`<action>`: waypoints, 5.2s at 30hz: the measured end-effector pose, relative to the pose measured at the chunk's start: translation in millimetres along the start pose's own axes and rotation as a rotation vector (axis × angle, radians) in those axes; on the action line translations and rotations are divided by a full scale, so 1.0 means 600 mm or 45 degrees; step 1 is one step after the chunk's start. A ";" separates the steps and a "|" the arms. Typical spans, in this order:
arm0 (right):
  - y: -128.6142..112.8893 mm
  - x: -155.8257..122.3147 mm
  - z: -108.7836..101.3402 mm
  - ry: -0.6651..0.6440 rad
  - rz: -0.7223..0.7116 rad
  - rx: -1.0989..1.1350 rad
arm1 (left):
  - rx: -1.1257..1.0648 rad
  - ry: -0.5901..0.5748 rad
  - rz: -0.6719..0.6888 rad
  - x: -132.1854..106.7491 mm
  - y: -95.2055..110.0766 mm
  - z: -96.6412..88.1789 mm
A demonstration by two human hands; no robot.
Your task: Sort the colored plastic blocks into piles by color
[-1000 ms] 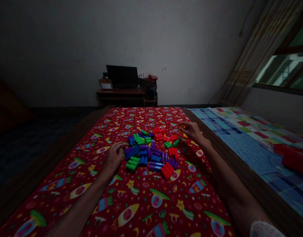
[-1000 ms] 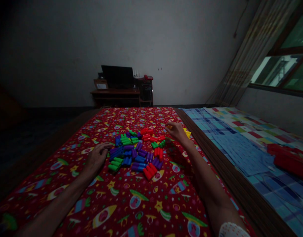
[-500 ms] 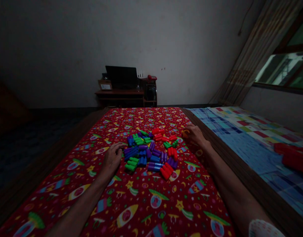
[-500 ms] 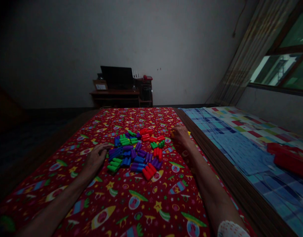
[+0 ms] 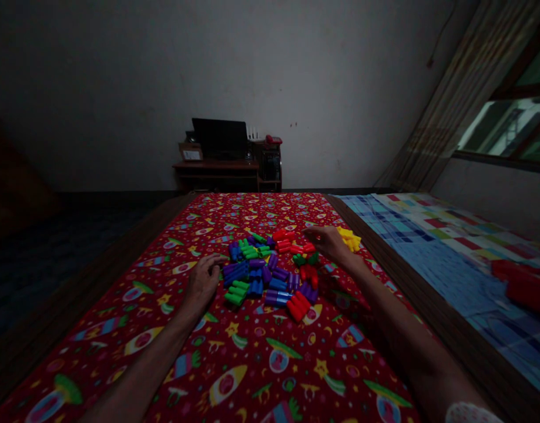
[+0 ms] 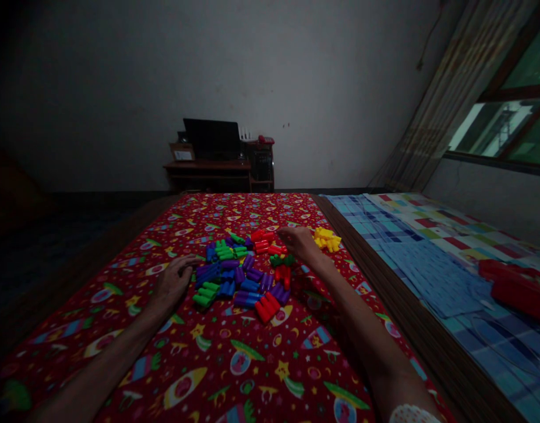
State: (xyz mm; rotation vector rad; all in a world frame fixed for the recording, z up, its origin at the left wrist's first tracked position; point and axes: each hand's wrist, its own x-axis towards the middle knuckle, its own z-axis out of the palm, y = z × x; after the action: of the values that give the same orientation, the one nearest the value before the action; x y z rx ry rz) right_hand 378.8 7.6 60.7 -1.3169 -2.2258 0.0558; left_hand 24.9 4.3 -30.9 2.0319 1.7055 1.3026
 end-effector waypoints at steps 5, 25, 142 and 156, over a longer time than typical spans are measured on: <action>-0.088 0.035 0.063 -0.236 -0.265 0.131 | -0.005 0.004 0.018 0.000 -0.001 0.001; -0.141 0.087 0.173 -0.237 -0.011 -0.110 | -0.085 -0.013 -0.004 -0.003 0.015 -0.001; -0.108 0.072 0.113 -0.641 -0.334 1.040 | -0.240 0.076 -0.284 -0.007 0.032 -0.008; 0.097 -0.010 0.034 -0.363 0.006 -0.606 | -0.143 0.058 -0.293 0.000 0.018 -0.007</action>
State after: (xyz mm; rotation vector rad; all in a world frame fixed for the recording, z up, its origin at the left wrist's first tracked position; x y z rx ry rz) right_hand 418.0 37.6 23.3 -1.6449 -2.5811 -0.3227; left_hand 29.2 -0.8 -21.6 1.6998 1.7800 1.3437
